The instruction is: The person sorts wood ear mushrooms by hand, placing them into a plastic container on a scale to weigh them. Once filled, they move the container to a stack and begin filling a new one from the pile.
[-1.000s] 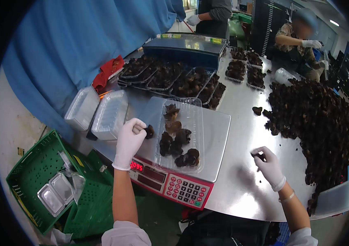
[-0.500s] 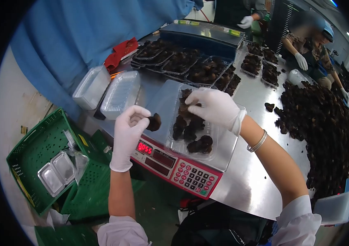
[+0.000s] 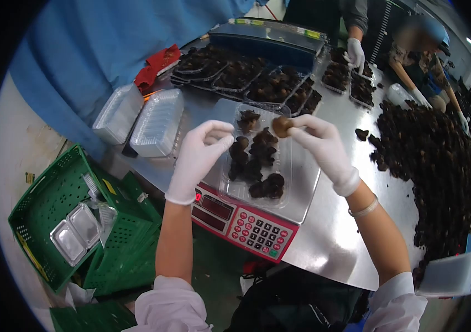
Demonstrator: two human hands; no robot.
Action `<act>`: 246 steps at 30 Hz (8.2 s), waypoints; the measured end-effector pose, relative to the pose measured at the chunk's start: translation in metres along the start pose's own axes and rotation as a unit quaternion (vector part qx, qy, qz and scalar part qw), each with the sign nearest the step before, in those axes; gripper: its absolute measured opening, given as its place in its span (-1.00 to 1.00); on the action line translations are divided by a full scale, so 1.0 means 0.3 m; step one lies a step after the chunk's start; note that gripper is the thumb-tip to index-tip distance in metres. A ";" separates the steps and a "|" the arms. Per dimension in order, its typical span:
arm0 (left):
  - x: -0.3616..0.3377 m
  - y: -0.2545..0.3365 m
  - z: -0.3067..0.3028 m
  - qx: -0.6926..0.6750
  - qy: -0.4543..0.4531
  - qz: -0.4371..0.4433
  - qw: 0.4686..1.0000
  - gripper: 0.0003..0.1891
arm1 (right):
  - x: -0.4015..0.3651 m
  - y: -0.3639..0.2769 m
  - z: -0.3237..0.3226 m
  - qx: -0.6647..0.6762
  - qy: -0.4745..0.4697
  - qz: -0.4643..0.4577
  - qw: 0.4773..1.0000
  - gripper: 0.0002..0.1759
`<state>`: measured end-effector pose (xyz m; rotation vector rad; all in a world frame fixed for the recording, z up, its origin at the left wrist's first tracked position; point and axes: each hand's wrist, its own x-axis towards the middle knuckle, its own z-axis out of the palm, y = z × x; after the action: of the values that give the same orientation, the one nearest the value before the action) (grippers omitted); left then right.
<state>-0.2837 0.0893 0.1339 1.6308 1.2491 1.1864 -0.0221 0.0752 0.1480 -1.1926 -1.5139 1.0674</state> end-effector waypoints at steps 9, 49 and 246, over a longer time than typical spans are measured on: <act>-0.323 0.126 0.243 0.077 0.071 0.228 0.968 -0.86 | -0.948 0.279 -0.364 0.088 0.445 0.126 0.882 -0.71; -0.641 -0.093 0.851 0.075 -0.166 0.112 0.977 -0.50 | -0.577 0.570 -0.547 -0.474 0.187 0.120 0.852 -0.26; -0.502 -0.101 0.941 0.069 -0.189 0.109 0.973 -0.68 | -0.916 0.397 -0.298 -0.363 0.162 0.046 0.917 -0.47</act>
<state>-0.0359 -0.0566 -0.0095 2.0263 0.9443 0.8690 0.1229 -0.1676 0.0147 -1.8528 -1.6383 0.3052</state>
